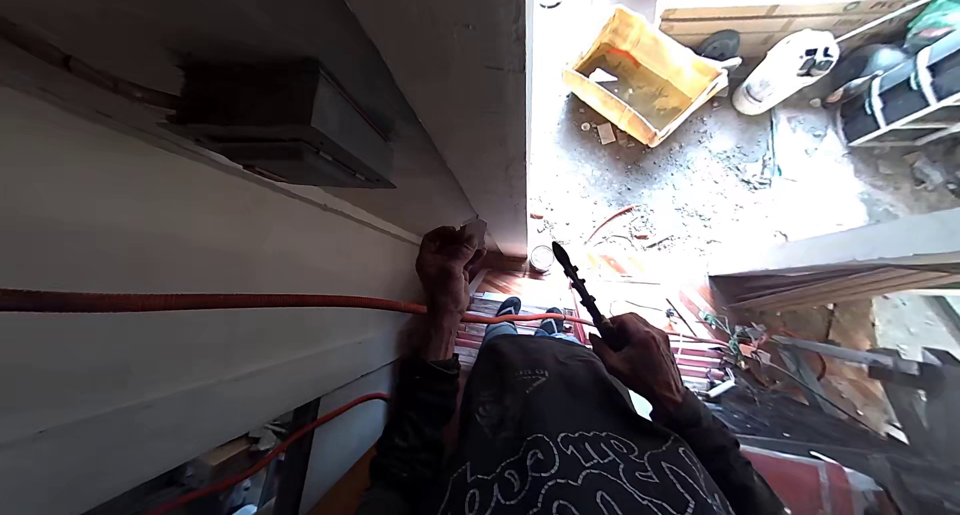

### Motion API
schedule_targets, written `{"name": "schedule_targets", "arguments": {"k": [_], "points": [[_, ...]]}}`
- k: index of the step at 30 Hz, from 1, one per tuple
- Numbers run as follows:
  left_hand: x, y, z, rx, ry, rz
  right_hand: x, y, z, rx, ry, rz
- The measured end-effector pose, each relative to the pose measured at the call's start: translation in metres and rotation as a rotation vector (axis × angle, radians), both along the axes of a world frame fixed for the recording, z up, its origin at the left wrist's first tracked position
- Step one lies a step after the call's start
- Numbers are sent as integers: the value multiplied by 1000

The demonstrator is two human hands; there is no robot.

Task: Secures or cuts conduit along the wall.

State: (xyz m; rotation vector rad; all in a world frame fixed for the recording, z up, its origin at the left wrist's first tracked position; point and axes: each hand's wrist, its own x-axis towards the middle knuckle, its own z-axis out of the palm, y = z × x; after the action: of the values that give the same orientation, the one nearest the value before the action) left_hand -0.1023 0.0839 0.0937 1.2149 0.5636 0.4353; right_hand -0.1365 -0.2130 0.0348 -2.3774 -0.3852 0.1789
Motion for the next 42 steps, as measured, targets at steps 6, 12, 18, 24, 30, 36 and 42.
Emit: {"name": "schedule_targets", "arguments": {"k": [6,12,18,24,30,36,42], "points": [[14,3,23,59,-65,-59,-4,6,-2,283,-152,-18],[28,3,50,-3,-107,-41,5,5,9,587,-349,38],[47,14,75,50,-92,43,14,8,14,598,-317,68],[54,15,110,-29,-221,72,11,7,5,631,-192,53],[57,21,135,47,-326,23,8,4,10,618,-60,102],[68,32,179,13,-453,21,15,7,17,610,16,155],[70,47,226,104,-508,-24,24,23,14,630,73,172]]}}
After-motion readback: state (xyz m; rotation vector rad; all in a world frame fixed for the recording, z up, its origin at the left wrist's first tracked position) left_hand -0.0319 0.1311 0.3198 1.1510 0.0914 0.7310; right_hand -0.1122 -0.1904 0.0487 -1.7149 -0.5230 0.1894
